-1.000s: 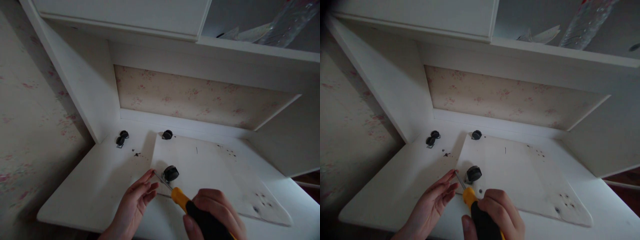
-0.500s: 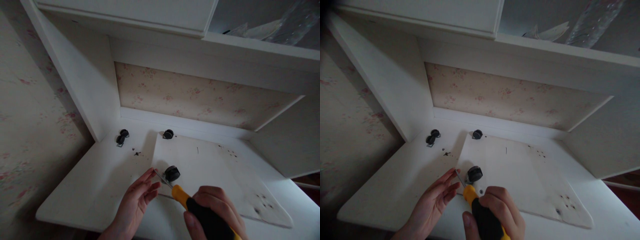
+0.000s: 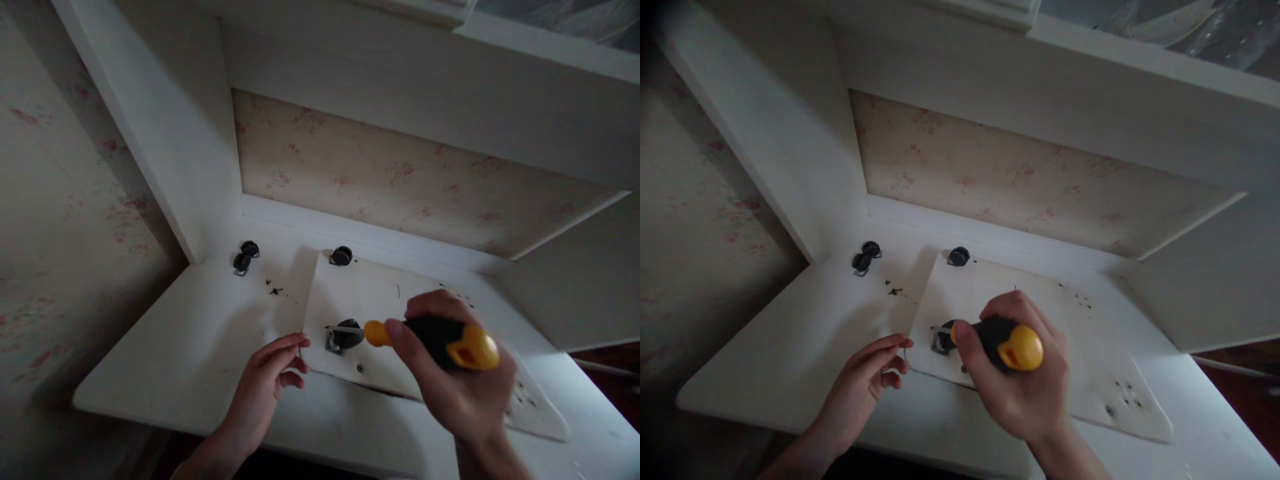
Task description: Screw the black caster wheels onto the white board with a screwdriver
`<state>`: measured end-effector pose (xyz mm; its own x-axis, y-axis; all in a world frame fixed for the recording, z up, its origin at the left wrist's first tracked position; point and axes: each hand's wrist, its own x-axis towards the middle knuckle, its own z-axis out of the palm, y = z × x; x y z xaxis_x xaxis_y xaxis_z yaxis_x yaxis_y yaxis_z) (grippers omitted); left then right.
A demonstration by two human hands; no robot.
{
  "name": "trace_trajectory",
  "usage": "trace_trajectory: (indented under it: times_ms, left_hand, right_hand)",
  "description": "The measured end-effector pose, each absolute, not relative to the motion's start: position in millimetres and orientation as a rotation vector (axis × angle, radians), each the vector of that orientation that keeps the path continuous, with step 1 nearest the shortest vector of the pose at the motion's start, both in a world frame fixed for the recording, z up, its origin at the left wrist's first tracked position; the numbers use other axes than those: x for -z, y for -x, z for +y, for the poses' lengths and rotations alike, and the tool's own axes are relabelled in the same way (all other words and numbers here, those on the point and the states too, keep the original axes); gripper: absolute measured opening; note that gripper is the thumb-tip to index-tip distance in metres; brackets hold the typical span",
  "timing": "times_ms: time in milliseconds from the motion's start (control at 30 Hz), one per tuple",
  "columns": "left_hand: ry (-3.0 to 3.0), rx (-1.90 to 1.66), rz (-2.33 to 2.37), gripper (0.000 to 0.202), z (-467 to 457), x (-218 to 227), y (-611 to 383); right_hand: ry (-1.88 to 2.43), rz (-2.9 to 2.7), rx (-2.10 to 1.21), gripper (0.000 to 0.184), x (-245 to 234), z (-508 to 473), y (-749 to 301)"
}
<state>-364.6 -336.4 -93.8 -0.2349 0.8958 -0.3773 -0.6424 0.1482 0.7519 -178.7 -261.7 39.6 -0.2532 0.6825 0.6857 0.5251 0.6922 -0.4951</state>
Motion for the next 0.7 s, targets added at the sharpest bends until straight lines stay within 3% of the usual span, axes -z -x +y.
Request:
trace_trajectory:
  times_ms: [233,700]
  left_hand:
    - [-0.373,-1.428,1.075,0.026,-340,107,365]
    - [-0.372,-1.426,1.117,0.024,-340,99,370]
  right_hand:
    - [1.024,-2.018,-0.340,0.019,-62,-237,207]
    - [1.124,-2.064,-0.456,0.017,-53,-223,221]
